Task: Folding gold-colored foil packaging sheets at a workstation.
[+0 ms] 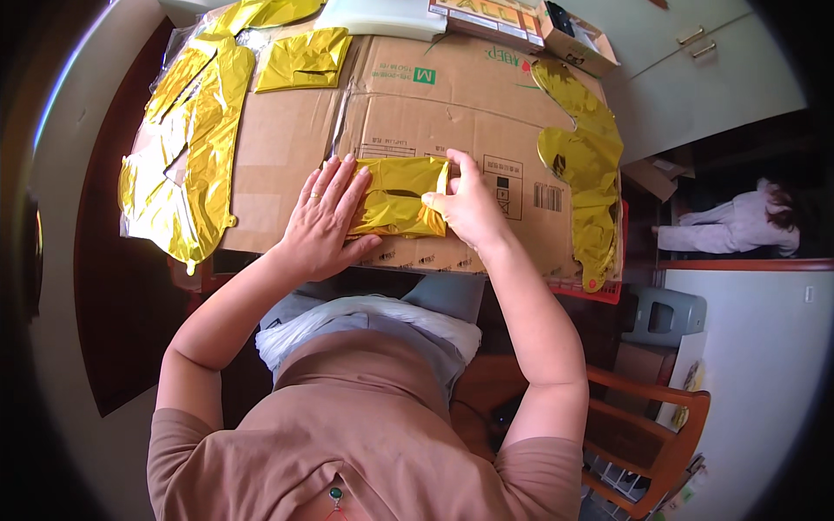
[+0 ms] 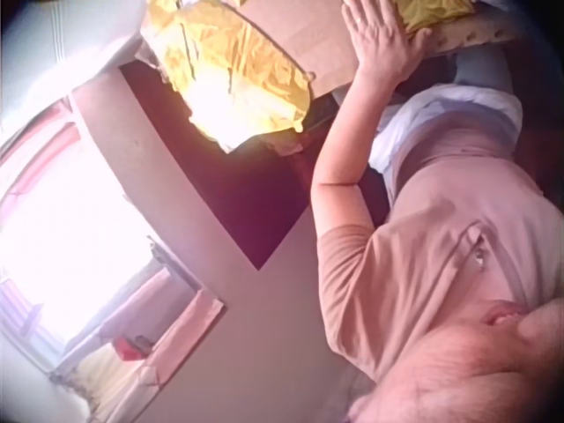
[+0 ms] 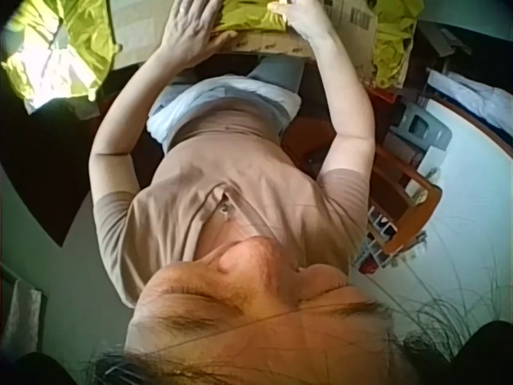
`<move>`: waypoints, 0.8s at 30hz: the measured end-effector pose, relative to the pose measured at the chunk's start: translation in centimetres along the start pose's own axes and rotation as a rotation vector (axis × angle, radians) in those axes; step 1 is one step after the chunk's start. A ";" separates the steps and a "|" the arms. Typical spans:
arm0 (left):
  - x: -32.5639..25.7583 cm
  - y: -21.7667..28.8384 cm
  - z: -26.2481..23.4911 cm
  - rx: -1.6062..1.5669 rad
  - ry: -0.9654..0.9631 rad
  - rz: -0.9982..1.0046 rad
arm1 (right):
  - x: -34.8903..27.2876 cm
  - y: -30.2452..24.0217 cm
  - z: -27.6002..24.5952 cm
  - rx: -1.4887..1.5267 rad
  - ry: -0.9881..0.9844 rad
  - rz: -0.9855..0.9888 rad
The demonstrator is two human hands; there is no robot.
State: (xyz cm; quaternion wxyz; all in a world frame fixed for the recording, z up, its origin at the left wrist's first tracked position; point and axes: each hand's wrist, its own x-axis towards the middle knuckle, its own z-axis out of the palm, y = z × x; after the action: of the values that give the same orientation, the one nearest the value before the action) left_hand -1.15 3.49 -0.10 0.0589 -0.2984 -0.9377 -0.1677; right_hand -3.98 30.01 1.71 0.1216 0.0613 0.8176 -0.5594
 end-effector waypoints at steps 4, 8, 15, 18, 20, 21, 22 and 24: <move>-0.1 0.0 0.0 0.030 0.003 0.004 | -0.5 -0.3 0.8 -0.269 0.094 -0.060; 0.0 0.1 -0.8 0.034 0.056 0.052 | -1.4 -2.6 1.0 -0.425 0.086 -0.021; 0.8 -1.2 -0.6 -0.004 -0.145 0.313 | -2.0 -2.9 1.4 -0.543 0.125 -0.133; 0.9 -1.2 -0.7 0.033 -0.178 0.323 | -2.8 -1.8 1.5 -0.746 0.197 -0.334; 0.8 -1.2 -0.7 0.048 -0.182 0.325 | -3.5 -1.3 2.0 -0.868 0.246 -0.437; 0.9 -1.1 -0.6 0.049 -0.182 0.324 | -3.4 -0.8 2.3 -0.905 0.244 -0.498; 0.9 -1.0 -0.6 0.050 -0.182 0.324 | -3.3 -0.1 2.7 -0.941 0.241 -0.559; 0.8 -1.1 -0.4 0.054 -0.192 0.313 | -3.4 0.0 3.4 -0.971 0.158 -0.554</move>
State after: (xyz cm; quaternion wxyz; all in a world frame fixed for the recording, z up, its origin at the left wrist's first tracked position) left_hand -2.47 2.95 0.18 0.0025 -0.4537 -0.8853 -0.1018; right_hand -0.28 26.93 1.49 -0.0772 -0.1766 0.9734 -0.1240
